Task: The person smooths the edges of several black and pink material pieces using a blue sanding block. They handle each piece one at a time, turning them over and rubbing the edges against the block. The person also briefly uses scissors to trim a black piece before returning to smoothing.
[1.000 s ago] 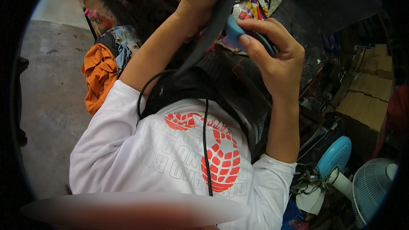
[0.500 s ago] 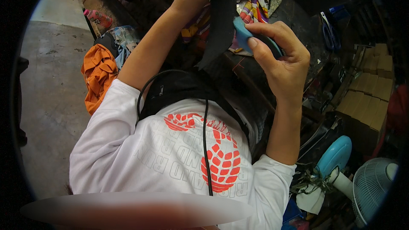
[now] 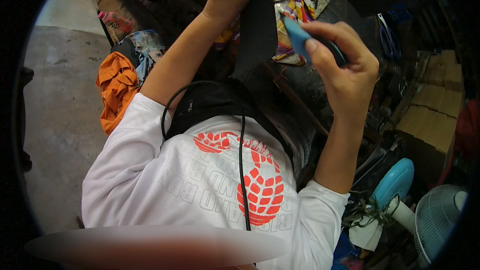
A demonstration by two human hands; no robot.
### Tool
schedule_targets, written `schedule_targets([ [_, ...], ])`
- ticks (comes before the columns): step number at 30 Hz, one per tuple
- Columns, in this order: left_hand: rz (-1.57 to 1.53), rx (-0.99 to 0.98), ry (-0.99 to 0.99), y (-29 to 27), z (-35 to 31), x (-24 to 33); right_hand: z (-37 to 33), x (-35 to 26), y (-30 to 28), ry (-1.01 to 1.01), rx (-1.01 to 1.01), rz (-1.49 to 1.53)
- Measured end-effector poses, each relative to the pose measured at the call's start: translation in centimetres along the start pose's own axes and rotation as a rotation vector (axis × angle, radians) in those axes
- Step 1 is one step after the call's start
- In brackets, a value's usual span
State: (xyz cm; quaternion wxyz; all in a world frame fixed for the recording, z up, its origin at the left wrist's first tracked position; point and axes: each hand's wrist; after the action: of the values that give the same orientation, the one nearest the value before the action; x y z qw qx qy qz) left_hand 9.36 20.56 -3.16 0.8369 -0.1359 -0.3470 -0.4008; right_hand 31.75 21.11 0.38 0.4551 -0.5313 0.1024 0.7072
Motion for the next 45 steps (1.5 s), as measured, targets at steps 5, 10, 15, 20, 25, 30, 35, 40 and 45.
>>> schedule_targets([
  [5, 0.044, 0.001, 0.072, 0.4, 0.1, -0.4, -0.2, 0.0, 0.7, -0.054, -0.045, -0.035],
  [10, -0.023, 0.016, -0.056, -0.4, 0.2, -0.8, -0.4, -0.3, -1.0, -0.057, -0.199, 0.086],
  [15, -0.192, -0.005, -0.136, 0.3, -0.3, -1.5, -0.1, -0.2, -0.8, -0.114, -0.041, 0.0],
  [20, -0.303, -0.021, -0.248, 1.4, -1.6, -1.3, 0.0, 0.0, 1.2, -0.271, 0.028, -0.282],
  [25, -0.412, -0.044, -0.332, 2.1, -2.3, -1.0, 0.5, 0.2, 1.3, -0.148, 0.112, -0.28],
  [30, -0.194, -0.019, -0.225, 1.6, -1.8, -1.0, 0.2, -0.3, 0.7, -0.205, -0.062, -0.08],
  [35, -0.227, -0.01, -0.196, 1.3, -1.3, -0.7, 0.4, -0.7, -0.5, -0.189, -0.081, -0.087],
  [40, -0.176, 0.004, -0.121, 1.5, -1.3, -0.5, 0.0, -0.8, 0.9, -0.167, 0.03, -0.224],
  [45, -0.076, 0.004, -0.125, 0.9, -1.2, -0.4, -0.9, -2.4, 0.2, -0.178, -0.094, -0.215],
])
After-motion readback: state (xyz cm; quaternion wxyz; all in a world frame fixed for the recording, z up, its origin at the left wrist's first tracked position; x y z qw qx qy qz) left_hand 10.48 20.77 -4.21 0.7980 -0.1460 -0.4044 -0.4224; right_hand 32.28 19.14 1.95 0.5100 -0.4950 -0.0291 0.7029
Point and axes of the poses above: each hand's wrist, its own z-axis towards the middle knuckle, its own y-axis out of the palm, x = y × z, and after that the axes turned 1 degree about y, right-handed
